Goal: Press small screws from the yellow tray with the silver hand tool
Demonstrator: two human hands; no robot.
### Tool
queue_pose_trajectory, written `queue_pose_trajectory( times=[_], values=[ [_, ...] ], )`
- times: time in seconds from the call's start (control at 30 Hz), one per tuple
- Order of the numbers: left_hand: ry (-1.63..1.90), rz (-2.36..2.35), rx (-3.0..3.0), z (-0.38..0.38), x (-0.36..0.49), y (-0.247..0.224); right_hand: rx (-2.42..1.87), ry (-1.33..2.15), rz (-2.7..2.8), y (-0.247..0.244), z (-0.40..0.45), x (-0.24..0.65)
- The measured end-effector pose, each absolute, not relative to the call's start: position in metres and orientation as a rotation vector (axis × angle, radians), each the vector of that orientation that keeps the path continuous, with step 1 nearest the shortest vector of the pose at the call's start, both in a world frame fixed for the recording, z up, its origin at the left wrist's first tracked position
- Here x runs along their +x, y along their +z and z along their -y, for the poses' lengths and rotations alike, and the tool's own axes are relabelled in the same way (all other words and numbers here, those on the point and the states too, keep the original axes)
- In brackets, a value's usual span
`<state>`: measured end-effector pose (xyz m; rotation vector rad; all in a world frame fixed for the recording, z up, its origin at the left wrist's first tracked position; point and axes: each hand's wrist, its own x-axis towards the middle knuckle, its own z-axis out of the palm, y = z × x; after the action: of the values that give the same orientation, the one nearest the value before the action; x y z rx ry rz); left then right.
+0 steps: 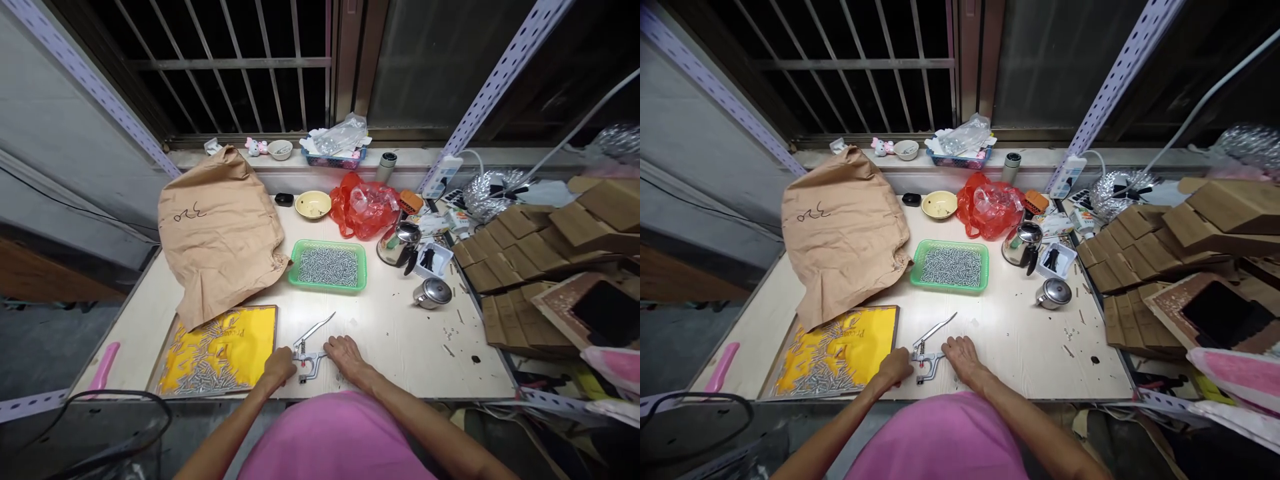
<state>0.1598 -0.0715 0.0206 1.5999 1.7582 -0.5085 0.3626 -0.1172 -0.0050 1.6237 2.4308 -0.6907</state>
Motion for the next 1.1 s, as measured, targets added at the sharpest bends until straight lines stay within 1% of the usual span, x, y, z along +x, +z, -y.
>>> queue_pose_trajectory(
  times=[0.07,0.1,0.3,0.33,0.4,0.57,0.7,0.77,0.9,1.1],
  values=[
    [-0.499,-1.765,1.613,0.06,0.153,0.034,1.667,-0.702,-2.412,-0.007,0.118,0.362],
    [-0.426,-1.765,1.622,0.054,0.153,0.045,1.687,-0.703,-2.403,-0.007,0.118,0.361],
    [0.549,-1.676,1.517,0.011,0.189,0.125,1.681,-0.662,-2.403,-0.011,0.118,0.36],
    [0.644,-1.681,1.509,0.006,0.189,0.131,1.689,-0.652,-2.398,-0.011,0.118,0.36],
    [0.722,-1.744,1.479,0.001,0.175,0.13,1.707,-0.643,-2.38,-0.008,0.119,0.36],
    [0.561,-2.172,1.285,0.012,0.08,0.087,1.739,-0.643,-2.318,-0.001,0.126,0.362],
    [0.384,-2.406,1.367,0.032,0.015,0.06,1.731,-0.64,-2.346,-0.006,0.131,0.364],
    [0.276,-2.41,1.488,0.038,0.004,0.051,1.721,-0.642,-2.368,-0.01,0.132,0.365],
    [0.08,-2.314,1.713,0.035,0.01,0.036,1.703,-0.624,-2.364,-0.013,0.133,0.365],
    [-0.311,-2.26,1.806,0.011,0.016,0.027,1.728,-0.603,-2.333,-0.005,0.133,0.361]
  ],
)
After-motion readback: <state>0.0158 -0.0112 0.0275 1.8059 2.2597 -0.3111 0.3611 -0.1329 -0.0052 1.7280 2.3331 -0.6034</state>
